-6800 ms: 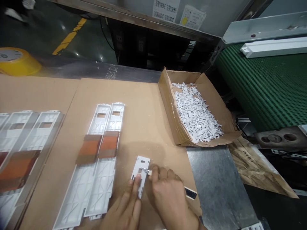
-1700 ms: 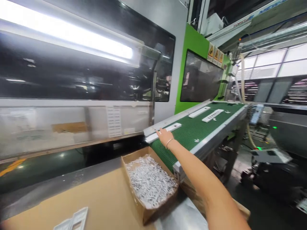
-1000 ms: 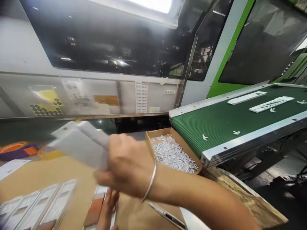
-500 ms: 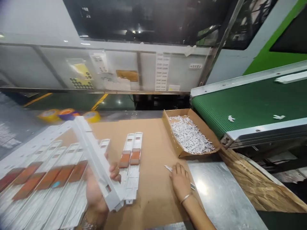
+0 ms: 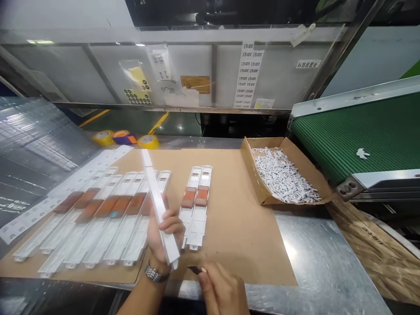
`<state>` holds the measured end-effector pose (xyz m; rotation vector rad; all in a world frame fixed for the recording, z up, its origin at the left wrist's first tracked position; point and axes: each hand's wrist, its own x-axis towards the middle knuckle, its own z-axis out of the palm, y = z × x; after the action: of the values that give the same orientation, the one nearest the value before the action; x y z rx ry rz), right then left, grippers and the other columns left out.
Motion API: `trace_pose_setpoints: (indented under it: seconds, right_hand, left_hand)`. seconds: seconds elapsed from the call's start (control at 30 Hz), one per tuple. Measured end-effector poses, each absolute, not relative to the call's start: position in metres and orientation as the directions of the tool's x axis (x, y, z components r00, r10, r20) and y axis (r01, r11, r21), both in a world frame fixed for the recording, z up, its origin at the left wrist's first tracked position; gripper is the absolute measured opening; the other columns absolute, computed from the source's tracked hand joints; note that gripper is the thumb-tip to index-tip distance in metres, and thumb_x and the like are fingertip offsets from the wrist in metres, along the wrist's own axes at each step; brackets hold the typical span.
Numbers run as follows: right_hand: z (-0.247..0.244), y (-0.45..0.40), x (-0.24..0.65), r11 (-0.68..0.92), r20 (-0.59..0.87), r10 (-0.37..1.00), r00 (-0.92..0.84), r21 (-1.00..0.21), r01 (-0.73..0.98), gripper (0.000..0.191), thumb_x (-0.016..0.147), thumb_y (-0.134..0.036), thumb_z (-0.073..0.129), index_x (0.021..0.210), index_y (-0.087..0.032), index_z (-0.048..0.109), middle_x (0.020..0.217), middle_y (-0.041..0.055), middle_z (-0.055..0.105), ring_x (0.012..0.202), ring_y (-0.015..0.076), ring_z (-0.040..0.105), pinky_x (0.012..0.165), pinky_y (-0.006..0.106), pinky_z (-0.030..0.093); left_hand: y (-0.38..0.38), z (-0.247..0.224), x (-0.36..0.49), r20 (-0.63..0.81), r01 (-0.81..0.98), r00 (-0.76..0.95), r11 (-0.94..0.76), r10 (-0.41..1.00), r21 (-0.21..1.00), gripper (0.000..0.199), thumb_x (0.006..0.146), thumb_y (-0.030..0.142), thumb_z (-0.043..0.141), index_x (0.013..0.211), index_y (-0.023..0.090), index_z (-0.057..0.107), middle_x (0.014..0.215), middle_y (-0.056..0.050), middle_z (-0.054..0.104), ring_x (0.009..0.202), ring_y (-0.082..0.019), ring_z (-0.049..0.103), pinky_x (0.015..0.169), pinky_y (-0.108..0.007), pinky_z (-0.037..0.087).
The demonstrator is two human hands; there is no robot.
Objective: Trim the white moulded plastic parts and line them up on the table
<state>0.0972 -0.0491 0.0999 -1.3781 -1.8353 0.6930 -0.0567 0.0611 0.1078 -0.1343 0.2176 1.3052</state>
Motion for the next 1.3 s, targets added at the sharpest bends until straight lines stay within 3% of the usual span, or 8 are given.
trace_pose_setpoints:
  seconds: [0.1,0.27,0.9,1.13,1.3]
  right_hand:
    - [0.103,-0.051,0.084,0.221,0.185,0.975,-0.122,-0.778,0.588,0.026,0.095,-0.032,0.036,0.078,-0.022,0.053,0.065,-0.0023,0.058,0.057,0.0102,0.056,0.048,0.018,0.037]
    - [0.099,-0.051,0.079,0.185,0.173,0.982,-0.079,-0.765,0.617,0.033,0.096,-0.034,0.034,0.068,-0.022,0.046,0.057,-0.0045,0.051,0.048,0.0083,0.048,0.047,0.019,0.031]
    - [0.1,-0.053,0.078,0.145,0.101,0.989,-0.106,-0.772,0.619,0.035,0.096,-0.036,0.033,0.066,-0.021,0.045,0.056,-0.0042,0.051,0.046,0.0082,0.045,0.047,0.019,0.029]
    - [0.099,-0.055,0.079,0.102,0.036,0.992,-0.12,-0.791,0.603,0.037,0.096,-0.038,0.032,0.065,-0.021,0.043,0.055,-0.0042,0.05,0.047,0.0081,0.045,0.047,0.019,0.028]
    - [0.096,-0.059,0.075,0.125,-0.004,0.975,-0.223,-0.819,0.56,0.041,0.095,-0.042,0.032,0.062,-0.02,0.044,0.053,-0.0044,0.048,0.047,0.0077,0.045,0.046,0.018,0.029]
  left_hand:
    - [0.057,0.107,-0.054,-0.208,-0.962,0.267,0.274,0.941,0.006,0.049,0.093,0.049,0.021,0.108,0.024,0.06,0.06,0.005,0.042,0.04,-0.001,0.046,0.04,-0.011,0.038]
    - [0.055,0.104,-0.052,-0.168,-0.958,0.285,0.286,0.944,-0.015,0.049,0.093,0.049,0.02,0.11,0.024,0.058,0.061,0.005,0.043,0.042,-0.001,0.048,0.041,-0.011,0.039]
    - [0.051,0.101,-0.049,-0.152,-0.951,0.304,0.309,0.94,0.007,0.04,0.092,0.047,0.031,0.109,0.025,0.059,0.061,0.006,0.043,0.041,-0.001,0.046,0.04,-0.01,0.037]
    - [0.049,0.101,-0.048,-0.172,-0.957,0.277,0.288,0.945,0.043,0.046,0.093,0.048,0.023,0.11,0.024,0.059,0.062,0.005,0.043,0.041,-0.001,0.045,0.04,-0.011,0.038]
    - [0.054,0.105,-0.046,-0.203,-0.955,0.26,0.282,0.944,0.09,0.044,0.093,0.045,0.023,0.108,0.025,0.059,0.061,0.005,0.042,0.041,-0.003,0.043,0.041,-0.013,0.038]
